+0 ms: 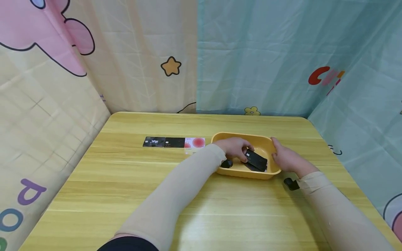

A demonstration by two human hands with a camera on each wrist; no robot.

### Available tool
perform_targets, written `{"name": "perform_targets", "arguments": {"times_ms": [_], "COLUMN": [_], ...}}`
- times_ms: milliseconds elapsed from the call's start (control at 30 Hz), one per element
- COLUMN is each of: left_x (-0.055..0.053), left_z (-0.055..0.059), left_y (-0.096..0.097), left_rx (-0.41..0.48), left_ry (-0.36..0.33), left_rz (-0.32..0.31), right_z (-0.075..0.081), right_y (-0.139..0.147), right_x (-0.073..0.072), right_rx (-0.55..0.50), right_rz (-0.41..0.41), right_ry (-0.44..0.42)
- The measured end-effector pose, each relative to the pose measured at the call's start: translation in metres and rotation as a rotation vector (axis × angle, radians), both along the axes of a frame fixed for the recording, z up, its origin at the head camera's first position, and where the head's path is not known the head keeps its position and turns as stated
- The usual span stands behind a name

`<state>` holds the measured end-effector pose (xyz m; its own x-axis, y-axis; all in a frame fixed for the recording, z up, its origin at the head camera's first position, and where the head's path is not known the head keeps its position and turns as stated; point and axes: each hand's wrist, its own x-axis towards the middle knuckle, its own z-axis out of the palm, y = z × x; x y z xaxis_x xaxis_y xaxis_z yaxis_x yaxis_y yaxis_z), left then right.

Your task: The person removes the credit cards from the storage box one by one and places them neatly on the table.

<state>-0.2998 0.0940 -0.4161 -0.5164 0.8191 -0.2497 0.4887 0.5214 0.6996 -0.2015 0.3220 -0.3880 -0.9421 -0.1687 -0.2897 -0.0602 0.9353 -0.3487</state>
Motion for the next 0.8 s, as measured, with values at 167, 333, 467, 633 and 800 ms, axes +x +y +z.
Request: {"name": "perform_targets", "arguments": {"times_ms": [167, 333, 467, 633, 800], "left_x": [0.0004, -0.0004, -0.0003, -0.0004, 0.0005], "left_z": [-0.0004, 0.0002, 0.0008, 0.0012, 0.0018], "left_y": [-0.0002, 0.0000, 0.0004, 0.0007, 0.0011], "left_rx": [0.006, 0.016, 0.007, 0.009, 0.013], "left_ry": [-0.002, -0.012, 0.003, 0.030, 0.060], "left_rz": [-0.004, 0.013, 0.010, 0.004, 0.002], "right_z": [-0.0015, -0.0016, -0.0018, -0.0022, -0.0015], "right_y": [0.0005, 0.0011, 0.0017, 0.0021, 0.0011], "right_x": [-0.0002, -0.0010, -0.0012, -0.0012, -0.0009], "right_rx": [-0.004, 0.008, 0.008, 0.006, 0.008], "right_rz": [0.001, 0.016, 0.025, 0.034, 0.030], "right_ry": [-0.009, 0.014, 0.022, 0.037, 0.036]}}
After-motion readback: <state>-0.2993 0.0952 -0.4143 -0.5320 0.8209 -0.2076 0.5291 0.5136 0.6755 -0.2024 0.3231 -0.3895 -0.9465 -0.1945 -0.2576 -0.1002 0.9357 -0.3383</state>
